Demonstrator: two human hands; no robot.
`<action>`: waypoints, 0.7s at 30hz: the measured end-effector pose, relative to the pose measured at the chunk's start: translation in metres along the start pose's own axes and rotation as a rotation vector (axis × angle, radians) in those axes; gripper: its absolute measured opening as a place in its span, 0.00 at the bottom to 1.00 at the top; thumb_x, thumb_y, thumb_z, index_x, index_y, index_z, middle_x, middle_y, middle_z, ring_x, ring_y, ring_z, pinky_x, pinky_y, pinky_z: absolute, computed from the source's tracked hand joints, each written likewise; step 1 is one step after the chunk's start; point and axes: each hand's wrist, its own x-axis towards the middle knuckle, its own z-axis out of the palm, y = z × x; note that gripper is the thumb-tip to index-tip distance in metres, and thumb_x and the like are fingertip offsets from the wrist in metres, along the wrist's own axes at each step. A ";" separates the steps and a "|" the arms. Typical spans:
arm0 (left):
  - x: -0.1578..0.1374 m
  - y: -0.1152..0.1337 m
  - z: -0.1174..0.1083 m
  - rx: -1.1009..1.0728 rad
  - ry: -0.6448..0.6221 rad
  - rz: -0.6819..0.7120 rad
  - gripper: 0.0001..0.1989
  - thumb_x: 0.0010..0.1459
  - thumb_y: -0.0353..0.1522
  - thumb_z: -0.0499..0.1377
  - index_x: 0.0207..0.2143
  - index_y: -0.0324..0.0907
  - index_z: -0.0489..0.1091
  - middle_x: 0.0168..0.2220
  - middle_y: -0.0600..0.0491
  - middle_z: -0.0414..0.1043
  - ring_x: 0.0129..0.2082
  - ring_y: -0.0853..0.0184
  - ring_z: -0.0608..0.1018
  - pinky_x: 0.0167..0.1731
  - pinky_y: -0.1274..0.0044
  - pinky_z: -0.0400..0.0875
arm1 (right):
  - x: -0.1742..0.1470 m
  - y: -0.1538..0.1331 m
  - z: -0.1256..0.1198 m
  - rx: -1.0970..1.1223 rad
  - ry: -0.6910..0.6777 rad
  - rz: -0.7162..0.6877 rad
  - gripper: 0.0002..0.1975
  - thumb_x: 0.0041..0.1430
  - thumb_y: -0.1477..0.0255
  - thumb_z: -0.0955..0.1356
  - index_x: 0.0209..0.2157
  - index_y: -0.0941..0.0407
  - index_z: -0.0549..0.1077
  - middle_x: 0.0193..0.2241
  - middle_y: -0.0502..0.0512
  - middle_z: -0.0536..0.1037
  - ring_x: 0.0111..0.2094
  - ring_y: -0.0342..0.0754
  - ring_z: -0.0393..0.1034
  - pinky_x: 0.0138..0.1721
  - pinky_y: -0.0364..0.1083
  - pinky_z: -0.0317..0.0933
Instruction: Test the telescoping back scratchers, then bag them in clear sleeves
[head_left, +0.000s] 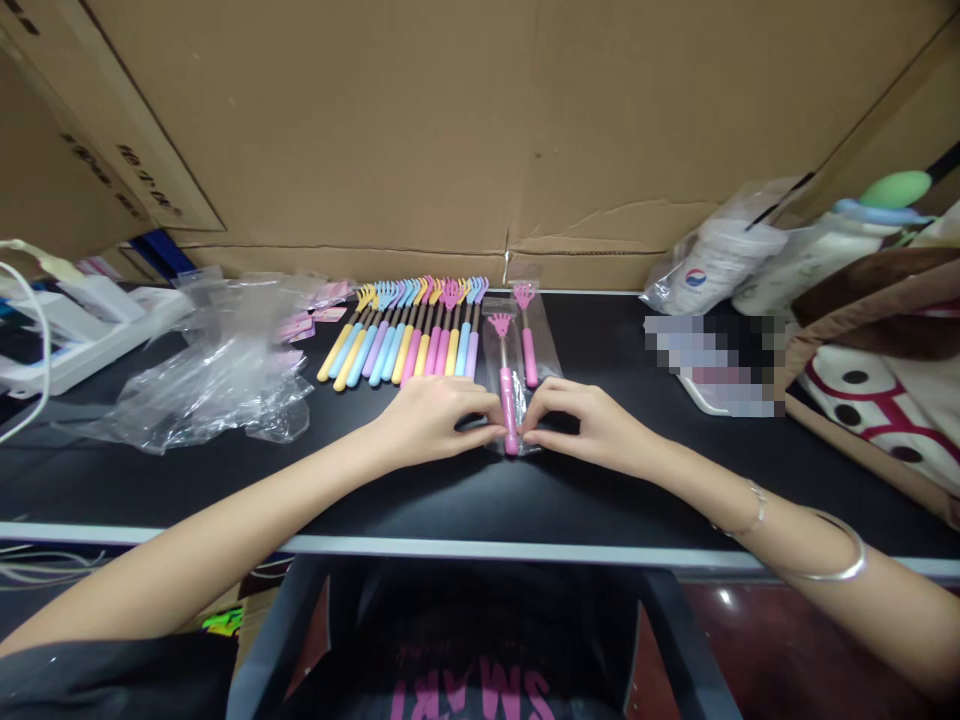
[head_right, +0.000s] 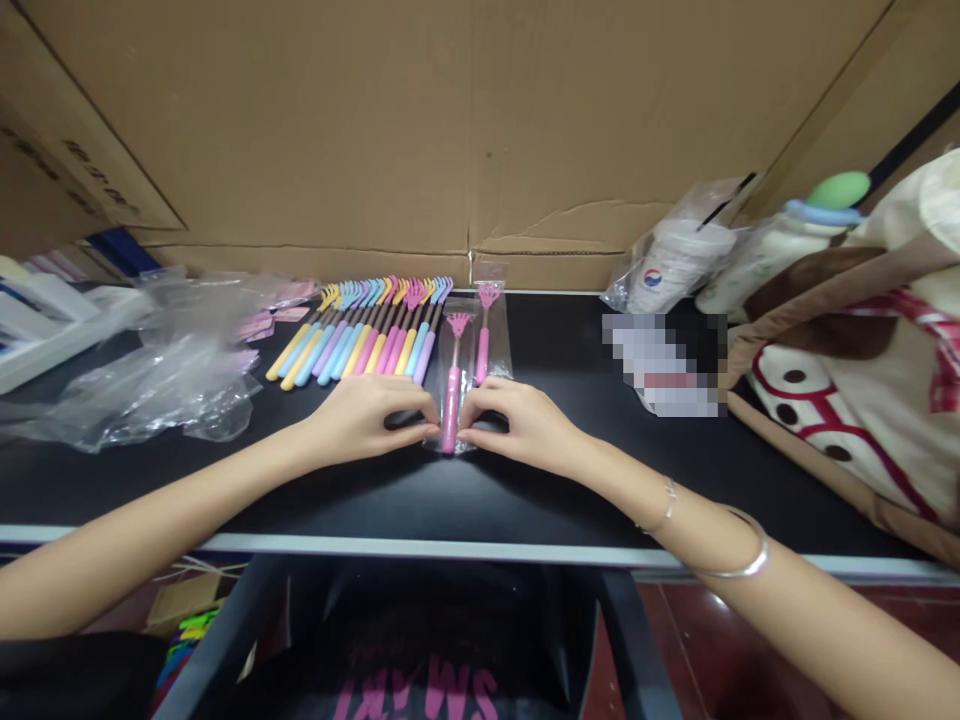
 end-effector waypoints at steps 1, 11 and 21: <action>0.000 0.000 0.001 -0.017 0.002 -0.013 0.11 0.62 0.39 0.55 0.35 0.45 0.74 0.30 0.57 0.74 0.30 0.71 0.73 0.29 0.80 0.58 | 0.001 0.001 0.000 0.029 0.006 0.007 0.08 0.58 0.66 0.68 0.31 0.56 0.75 0.30 0.53 0.75 0.34 0.45 0.69 0.37 0.44 0.61; 0.002 0.001 0.005 -0.105 -0.009 -0.069 0.07 0.57 0.33 0.57 0.28 0.41 0.70 0.28 0.56 0.69 0.31 0.70 0.70 0.30 0.79 0.59 | 0.006 0.008 0.006 0.166 0.034 0.054 0.12 0.58 0.63 0.69 0.28 0.57 0.71 0.26 0.50 0.74 0.31 0.44 0.67 0.34 0.43 0.59; 0.003 0.000 0.009 -0.132 0.005 -0.066 0.08 0.58 0.34 0.57 0.27 0.40 0.69 0.28 0.56 0.68 0.32 0.70 0.69 0.32 0.78 0.60 | 0.007 0.010 0.012 0.286 0.028 0.102 0.08 0.57 0.68 0.69 0.30 0.58 0.70 0.28 0.50 0.73 0.30 0.43 0.67 0.34 0.44 0.62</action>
